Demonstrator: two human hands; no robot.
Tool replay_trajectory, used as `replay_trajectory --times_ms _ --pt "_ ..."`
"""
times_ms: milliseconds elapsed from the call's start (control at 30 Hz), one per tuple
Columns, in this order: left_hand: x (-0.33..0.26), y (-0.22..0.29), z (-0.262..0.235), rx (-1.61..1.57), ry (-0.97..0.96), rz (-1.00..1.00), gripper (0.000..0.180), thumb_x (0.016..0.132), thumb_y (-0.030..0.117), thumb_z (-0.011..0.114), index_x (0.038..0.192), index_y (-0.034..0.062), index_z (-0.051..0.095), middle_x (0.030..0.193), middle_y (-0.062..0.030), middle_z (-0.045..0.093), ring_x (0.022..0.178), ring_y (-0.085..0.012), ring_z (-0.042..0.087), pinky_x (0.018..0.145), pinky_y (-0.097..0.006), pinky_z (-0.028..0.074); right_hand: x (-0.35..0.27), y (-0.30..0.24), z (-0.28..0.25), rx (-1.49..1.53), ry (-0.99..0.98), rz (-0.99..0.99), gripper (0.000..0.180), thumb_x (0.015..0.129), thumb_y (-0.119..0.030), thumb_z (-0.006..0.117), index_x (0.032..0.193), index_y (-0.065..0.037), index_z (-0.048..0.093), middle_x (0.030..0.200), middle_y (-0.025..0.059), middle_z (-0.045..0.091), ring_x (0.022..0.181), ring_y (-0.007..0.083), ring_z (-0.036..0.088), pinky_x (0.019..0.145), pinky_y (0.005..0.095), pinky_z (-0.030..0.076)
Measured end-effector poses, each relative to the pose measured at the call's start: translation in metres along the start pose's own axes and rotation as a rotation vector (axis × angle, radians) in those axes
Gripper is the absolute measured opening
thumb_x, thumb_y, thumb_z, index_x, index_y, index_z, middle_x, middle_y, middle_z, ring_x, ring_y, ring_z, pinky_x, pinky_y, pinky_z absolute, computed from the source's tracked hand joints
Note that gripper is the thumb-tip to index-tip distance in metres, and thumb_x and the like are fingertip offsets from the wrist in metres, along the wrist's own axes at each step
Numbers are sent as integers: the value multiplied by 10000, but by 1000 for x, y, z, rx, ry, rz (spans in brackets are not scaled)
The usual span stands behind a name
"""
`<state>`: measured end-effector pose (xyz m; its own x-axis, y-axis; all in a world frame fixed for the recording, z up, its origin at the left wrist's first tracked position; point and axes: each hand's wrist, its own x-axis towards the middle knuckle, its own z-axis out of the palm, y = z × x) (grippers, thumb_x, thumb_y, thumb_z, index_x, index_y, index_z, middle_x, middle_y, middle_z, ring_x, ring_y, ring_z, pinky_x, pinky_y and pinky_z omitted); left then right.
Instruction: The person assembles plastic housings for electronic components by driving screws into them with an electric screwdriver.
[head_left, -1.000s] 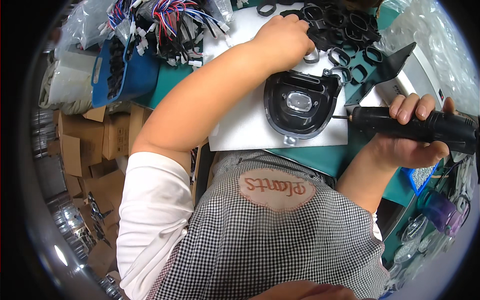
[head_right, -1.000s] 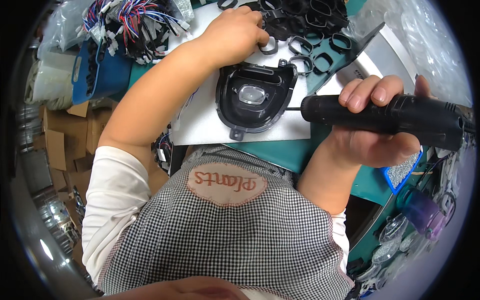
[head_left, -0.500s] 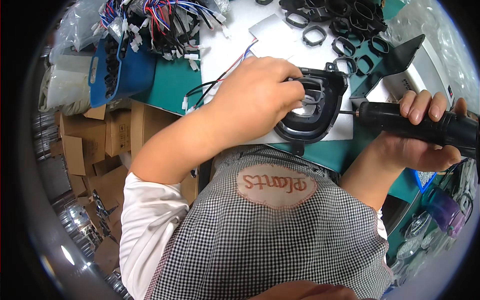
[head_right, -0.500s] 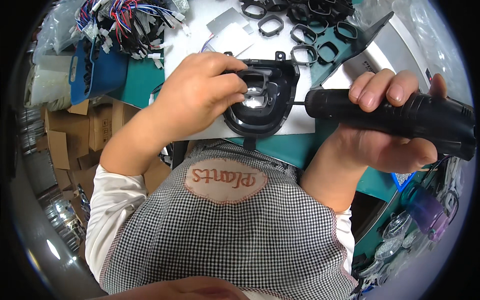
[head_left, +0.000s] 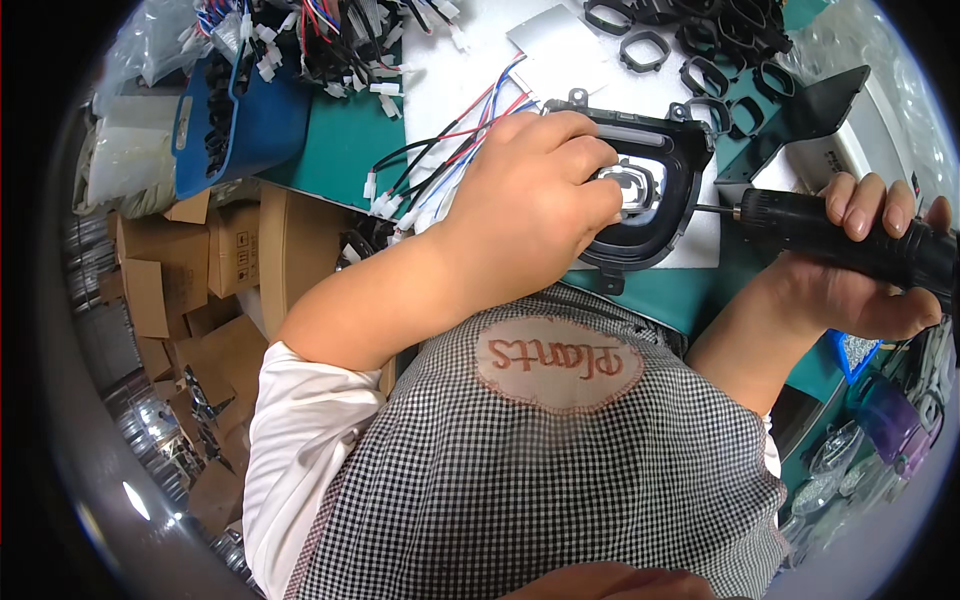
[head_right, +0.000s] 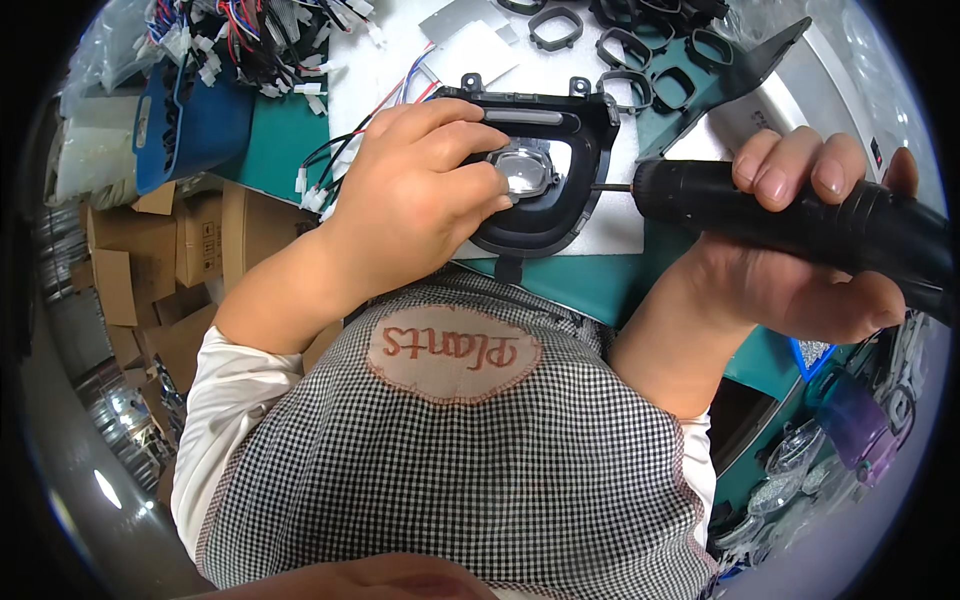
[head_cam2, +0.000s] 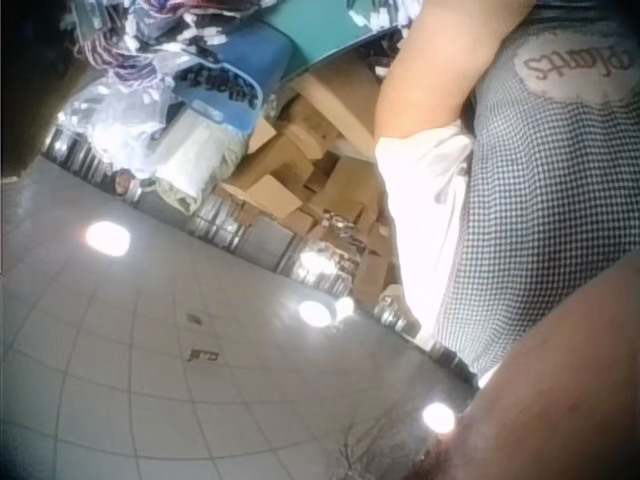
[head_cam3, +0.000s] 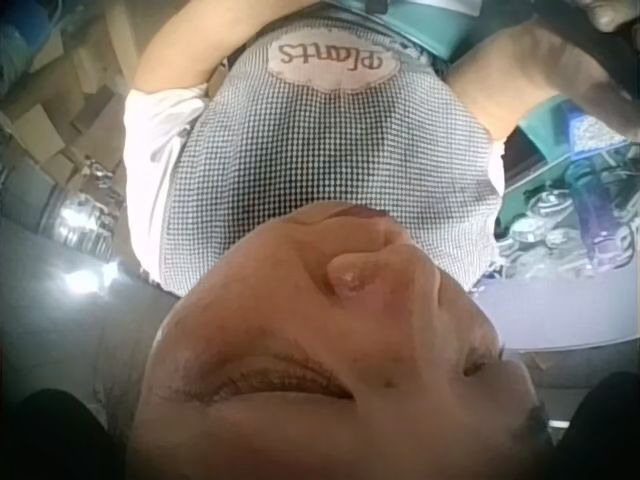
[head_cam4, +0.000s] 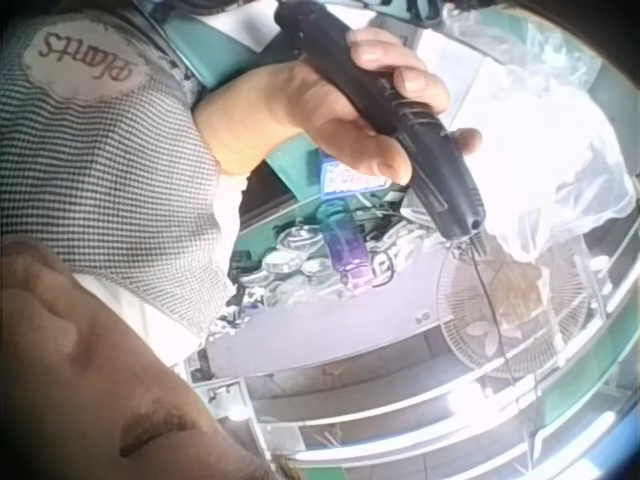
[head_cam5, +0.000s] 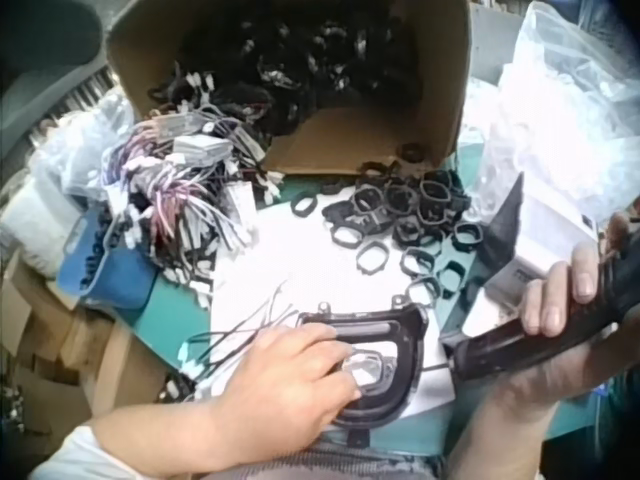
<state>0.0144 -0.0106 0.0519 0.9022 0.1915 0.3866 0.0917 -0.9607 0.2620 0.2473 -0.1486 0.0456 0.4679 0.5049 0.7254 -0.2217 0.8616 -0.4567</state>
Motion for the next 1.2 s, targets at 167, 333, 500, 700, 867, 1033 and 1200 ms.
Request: replay_trajectory --times_ms 167,333,500,700,867,1033,1200 --pt "1 -3 6 -12 -31 -5 149 638 150 764 720 111 645 971 -19 657 1023 -252 578 814 -406 423 2 1 -4 1 -15 -5 800 830 -604 592 1362 -38 401 998 151 571 746 237 576 671 378 474" --pt "3 -2 3 38 -57 25 137 643 147 756 720 109 650 985 -18 660 1052 -258 575 832 -414 420 4 2 -5 24 -67 -3 803 828 -609 593 1361 -38 403 1024 162 577 770 241 585 695 384 478" --pt "3 -5 0 60 -86 3 91 662 150 725 727 124 667 1005 -19 665 1091 -265 563 854 -422 415 3 3 3 26 8 4 776 822 -574 617 1344 -32 426 976 142 554 731 224 548 652 366 445" --pt "-5 -4 -5 -27 -102 -10 164 729 245 714 876 176 692 1074 -24 651 1156 -278 526 905 -448 408 -2 -9 5 -44 128 20 714 814 -498 655 1318 -29 466 932 112 521 699 200 510 630 337 404" --pt "2 -47 -39 156 8 -129 273 730 208 739 991 163 674 1071 -35 647 1131 -265 533 918 -429 428 -2 -9 5 -54 125 26 722 817 -511 654 1322 -34 462 929 115 521 700 201 513 635 340 410" --pt "18 -106 -24 115 -164 -175 401 711 158 755 1099 177 654 1125 -55 630 1149 -258 526 945 -402 435 0 -4 10 -118 117 -5 723 829 -529 634 1328 -38 450 916 119 525 682 206 514 609 346 425" --pt "46 -112 -3 186 -482 -63 729 644 176 799 1314 216 512 1334 -102 492 1266 -263 437 1018 -385 405 2 -7 19 -160 126 -20 732 836 -541 619 1335 -39 433 912 118 529 667 206 518 589 347 439"
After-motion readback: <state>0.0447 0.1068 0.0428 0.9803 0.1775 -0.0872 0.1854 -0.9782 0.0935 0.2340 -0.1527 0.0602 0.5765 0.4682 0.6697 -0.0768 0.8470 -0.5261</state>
